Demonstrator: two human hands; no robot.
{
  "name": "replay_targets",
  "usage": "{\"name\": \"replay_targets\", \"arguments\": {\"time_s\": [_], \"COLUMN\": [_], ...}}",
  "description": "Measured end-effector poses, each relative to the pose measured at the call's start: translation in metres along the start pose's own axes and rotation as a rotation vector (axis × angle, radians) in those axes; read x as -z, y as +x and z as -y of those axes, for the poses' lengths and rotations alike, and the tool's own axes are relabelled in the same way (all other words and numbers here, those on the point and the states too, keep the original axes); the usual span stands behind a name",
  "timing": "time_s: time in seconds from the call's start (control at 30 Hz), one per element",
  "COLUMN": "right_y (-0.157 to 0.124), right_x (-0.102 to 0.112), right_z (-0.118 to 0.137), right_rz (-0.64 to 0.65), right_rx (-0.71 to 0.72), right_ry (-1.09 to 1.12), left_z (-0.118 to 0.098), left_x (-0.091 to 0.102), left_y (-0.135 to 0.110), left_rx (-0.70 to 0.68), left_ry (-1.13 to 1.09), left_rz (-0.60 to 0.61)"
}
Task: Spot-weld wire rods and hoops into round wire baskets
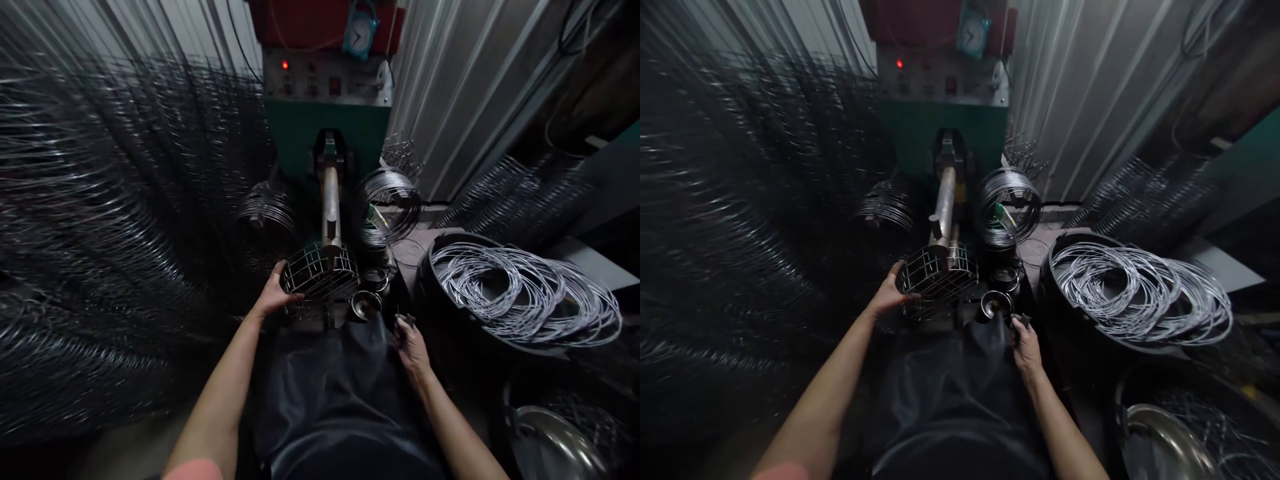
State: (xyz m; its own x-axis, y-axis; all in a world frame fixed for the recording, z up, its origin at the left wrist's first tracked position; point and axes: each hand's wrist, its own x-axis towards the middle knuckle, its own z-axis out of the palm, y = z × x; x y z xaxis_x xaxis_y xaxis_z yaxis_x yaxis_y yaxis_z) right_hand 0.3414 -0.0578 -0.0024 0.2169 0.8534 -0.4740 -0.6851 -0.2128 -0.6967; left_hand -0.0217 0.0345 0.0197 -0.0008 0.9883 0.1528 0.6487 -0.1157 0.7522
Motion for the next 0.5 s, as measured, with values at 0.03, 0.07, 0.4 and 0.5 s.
{"name": "replay_targets", "arguments": {"time_s": [0.03,0.07,0.4,0.5], "right_y": [-0.002,-0.004,-0.014,-0.018], "right_x": [0.001,0.004,0.003,0.012], "right_z": [-0.002,-0.003,-0.002,-0.012], "right_rz": [-0.011,-0.014,0.087,0.044], "right_rx": [0.013,-0.009,-0.061,0.249], "right_ry": [0.002,0.016,-0.032,-0.371], "left_z": [-0.001,-0.003,-0.024,-0.035], "left_x": [-0.003,-0.004,0.004,0.004], "left_y": [-0.002,-0.004,-0.063,-0.081], "left_rx": [0.026,0.049,-0.044,-0.095], "left_ry": [-0.047,-0.08,-0.04,0.042], "left_rz": [-0.027,-0.047,-0.097,-0.087]}}
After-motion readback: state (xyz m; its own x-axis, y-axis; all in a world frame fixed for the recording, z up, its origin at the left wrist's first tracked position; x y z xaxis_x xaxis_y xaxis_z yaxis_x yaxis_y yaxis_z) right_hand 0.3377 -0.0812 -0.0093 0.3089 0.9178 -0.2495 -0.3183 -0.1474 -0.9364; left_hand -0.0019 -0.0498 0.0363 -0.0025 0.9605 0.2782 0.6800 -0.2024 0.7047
